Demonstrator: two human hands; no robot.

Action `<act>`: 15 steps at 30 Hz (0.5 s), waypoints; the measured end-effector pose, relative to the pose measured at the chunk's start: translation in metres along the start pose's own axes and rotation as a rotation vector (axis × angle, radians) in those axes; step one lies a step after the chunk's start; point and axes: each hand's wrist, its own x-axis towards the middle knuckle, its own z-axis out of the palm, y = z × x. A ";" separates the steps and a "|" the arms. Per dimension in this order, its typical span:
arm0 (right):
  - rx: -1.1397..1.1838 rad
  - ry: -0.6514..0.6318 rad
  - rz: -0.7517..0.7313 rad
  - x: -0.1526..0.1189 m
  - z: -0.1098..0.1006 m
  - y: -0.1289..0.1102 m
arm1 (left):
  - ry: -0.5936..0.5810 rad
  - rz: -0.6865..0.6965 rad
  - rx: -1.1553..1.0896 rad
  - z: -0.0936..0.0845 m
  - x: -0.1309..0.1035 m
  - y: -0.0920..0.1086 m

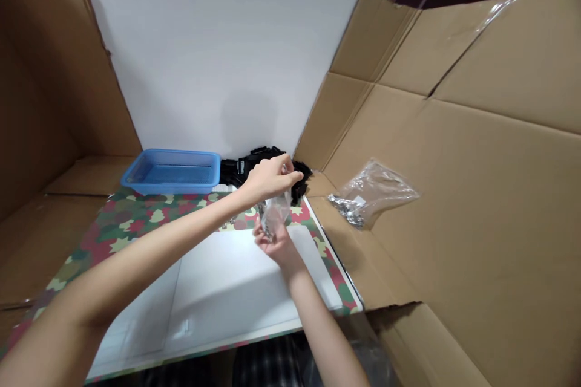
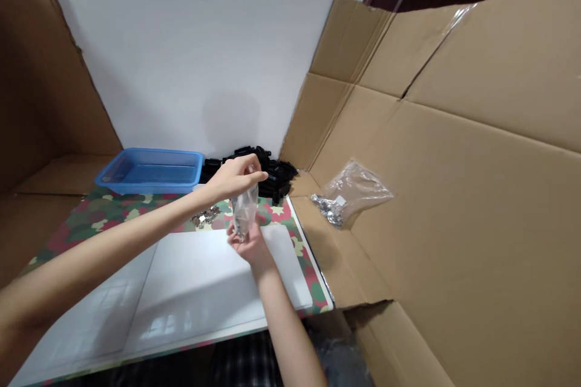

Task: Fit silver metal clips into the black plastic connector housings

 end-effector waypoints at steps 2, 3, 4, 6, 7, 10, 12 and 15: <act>0.066 -0.036 0.028 0.008 -0.009 -0.011 | 0.006 -0.001 0.036 -0.001 0.003 0.002; 0.095 -0.051 0.040 0.012 -0.014 -0.016 | 0.014 0.008 0.034 -0.003 0.004 0.002; 0.121 -0.064 0.051 0.015 -0.018 -0.020 | 0.021 0.020 0.023 -0.004 0.006 0.001; 0.161 -0.085 0.074 0.021 -0.022 -0.025 | 0.024 0.038 -0.007 -0.007 0.009 -0.003; 0.176 -0.093 0.084 0.023 -0.022 -0.026 | 0.021 0.042 -0.017 -0.007 0.011 -0.005; 0.204 -0.105 0.097 0.027 -0.016 -0.025 | 0.001 0.044 -0.012 -0.008 0.016 -0.009; 0.213 -0.102 0.080 0.027 -0.012 -0.023 | -0.029 0.080 0.015 -0.008 0.017 -0.007; 0.213 -0.079 0.009 0.023 -0.012 -0.021 | -0.105 0.189 0.069 -0.011 0.009 0.008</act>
